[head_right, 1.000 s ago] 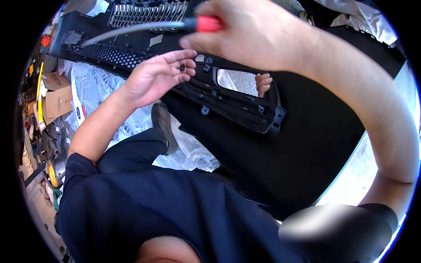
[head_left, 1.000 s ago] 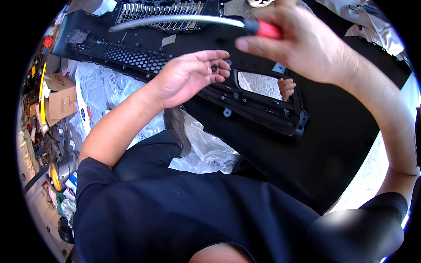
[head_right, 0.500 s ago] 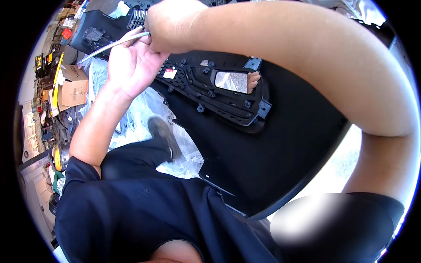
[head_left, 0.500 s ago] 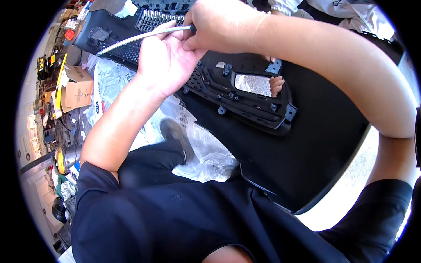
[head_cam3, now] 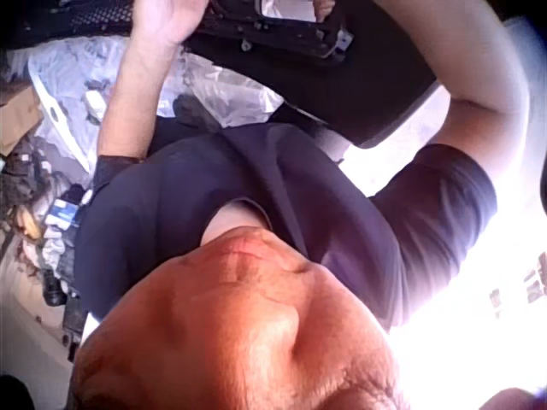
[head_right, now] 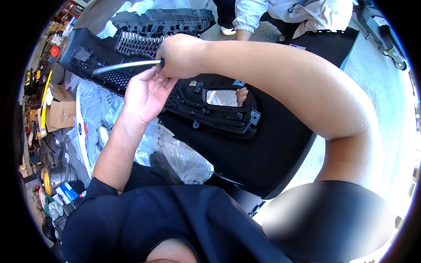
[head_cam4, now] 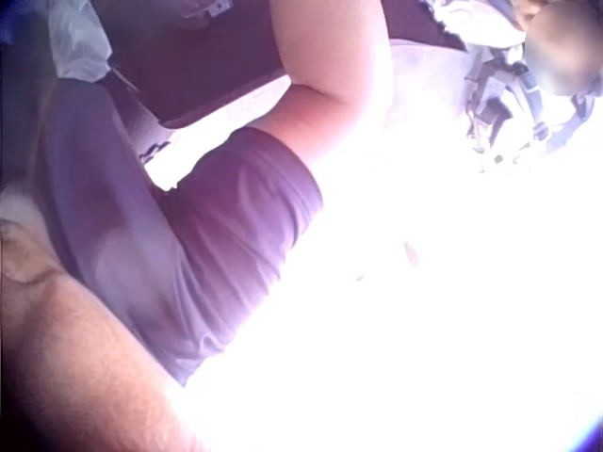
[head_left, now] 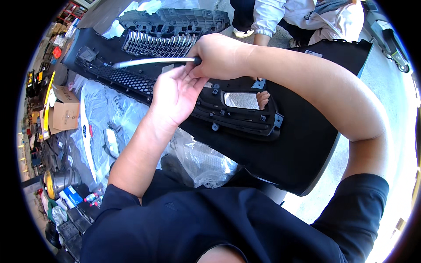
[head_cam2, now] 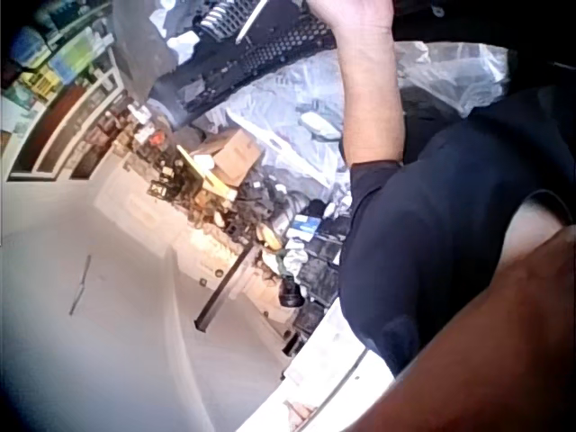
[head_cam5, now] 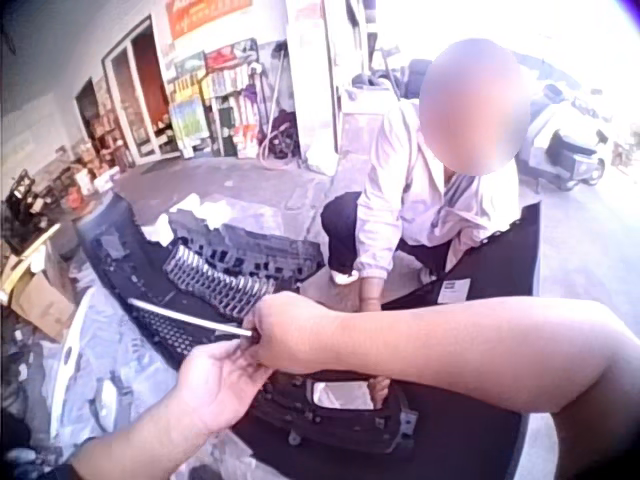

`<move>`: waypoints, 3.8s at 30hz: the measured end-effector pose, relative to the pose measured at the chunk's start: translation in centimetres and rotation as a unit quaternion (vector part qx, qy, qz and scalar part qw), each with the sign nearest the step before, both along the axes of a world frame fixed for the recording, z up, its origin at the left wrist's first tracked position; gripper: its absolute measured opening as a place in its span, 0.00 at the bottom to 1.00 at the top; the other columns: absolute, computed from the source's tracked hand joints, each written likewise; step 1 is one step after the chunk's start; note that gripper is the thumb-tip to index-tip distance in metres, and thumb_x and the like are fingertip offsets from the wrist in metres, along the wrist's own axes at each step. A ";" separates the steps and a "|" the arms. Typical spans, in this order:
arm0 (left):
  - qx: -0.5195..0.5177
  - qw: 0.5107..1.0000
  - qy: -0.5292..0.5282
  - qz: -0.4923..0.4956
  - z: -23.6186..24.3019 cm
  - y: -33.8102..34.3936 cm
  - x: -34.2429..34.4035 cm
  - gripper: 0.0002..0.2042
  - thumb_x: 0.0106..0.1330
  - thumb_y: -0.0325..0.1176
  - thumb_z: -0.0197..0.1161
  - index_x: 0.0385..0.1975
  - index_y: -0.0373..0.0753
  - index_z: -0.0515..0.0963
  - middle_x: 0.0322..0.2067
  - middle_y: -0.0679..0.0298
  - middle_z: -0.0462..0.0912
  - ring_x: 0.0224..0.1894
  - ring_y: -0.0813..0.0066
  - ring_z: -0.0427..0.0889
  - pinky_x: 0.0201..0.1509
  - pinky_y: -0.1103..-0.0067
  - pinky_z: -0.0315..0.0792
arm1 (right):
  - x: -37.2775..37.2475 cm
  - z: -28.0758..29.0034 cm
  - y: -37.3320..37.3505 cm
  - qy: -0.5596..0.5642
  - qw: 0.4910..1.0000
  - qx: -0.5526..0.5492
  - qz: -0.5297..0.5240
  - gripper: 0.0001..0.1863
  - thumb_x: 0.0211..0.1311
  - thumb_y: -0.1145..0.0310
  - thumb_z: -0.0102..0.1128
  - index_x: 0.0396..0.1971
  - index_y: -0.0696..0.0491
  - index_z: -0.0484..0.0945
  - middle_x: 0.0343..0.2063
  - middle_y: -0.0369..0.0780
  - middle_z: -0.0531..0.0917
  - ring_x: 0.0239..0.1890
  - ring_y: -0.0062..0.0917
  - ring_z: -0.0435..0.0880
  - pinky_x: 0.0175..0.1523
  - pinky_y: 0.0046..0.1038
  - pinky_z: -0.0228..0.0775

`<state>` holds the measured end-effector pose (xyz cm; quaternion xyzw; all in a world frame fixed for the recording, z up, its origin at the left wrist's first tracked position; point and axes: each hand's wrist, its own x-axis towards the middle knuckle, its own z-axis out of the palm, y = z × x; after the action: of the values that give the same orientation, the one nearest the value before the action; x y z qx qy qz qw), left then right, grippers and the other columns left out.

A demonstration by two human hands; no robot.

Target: The person unscrews and removes components from a black plastic car bumper assembly using a screwdriver and by hand while another person holds the part.

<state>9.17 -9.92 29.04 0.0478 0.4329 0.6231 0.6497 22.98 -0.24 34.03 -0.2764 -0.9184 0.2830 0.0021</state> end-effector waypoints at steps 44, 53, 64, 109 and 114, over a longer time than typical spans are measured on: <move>0.173 0.980 0.055 -0.084 -2.7 0.4 -3.7 0.18 0.77 0.20 0.45 0.63 0.21 0.66 0.60 0.46 0.76 0.64 0.61 0.78 0.76 0.67 0.67 | -0.8 -1.2 -1.1 0.155 0.966 -0.152 -0.137 0.11 0.66 0.67 0.69 0.43 0.57 0.89 0.32 0.42 0.91 0.34 0.17 0.86 0.46 0.25 0.79; 0.167 0.978 0.094 -0.084 -3.0 0.4 -3.7 0.16 0.76 0.18 0.48 0.61 0.23 0.70 0.56 0.47 0.80 0.59 0.60 0.83 0.72 0.66 0.74 | -1.1 -3.9 -0.7 0.180 0.957 -0.159 -0.161 0.10 0.67 0.66 0.69 0.40 0.57 0.89 0.28 0.39 0.90 0.31 0.16 0.83 0.40 0.24 0.77; 0.159 0.976 0.109 -0.102 -3.2 0.9 -3.5 0.18 0.75 0.18 0.48 0.63 0.22 0.67 0.59 0.48 0.77 0.63 0.62 0.78 0.76 0.65 0.68 | -0.9 -3.7 -0.7 0.146 0.970 -0.122 -0.153 0.09 0.67 0.66 0.69 0.38 0.56 0.89 0.21 0.34 0.85 0.25 0.15 0.80 0.33 0.24 0.74; -0.099 0.965 0.239 0.036 -9.5 -8.9 -6.8 0.29 0.72 0.43 0.64 0.62 0.26 0.66 0.48 0.49 0.77 0.46 0.54 0.81 0.65 0.65 0.76 | -0.3 -4.0 -0.9 -0.064 0.981 -0.170 -0.068 0.10 0.70 0.66 0.66 0.44 0.55 0.85 0.23 0.33 0.83 0.19 0.14 0.78 0.26 0.19 0.70; -0.348 0.931 -0.109 -0.030 -13.5 -13.7 -4.2 0.38 0.64 0.54 0.71 0.62 0.28 0.69 0.51 0.50 0.76 0.57 0.54 0.76 0.66 0.58 0.72 | 0.5 -7.6 0.1 -0.106 0.983 -0.136 -0.057 0.10 0.71 0.65 0.65 0.46 0.54 0.85 0.21 0.32 0.81 0.17 0.13 0.76 0.23 0.17 0.67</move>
<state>4.96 -23.61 15.57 -0.2362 0.5475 0.4151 0.6871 23.53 -0.14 26.44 -0.3545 -0.8490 0.3742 -0.1164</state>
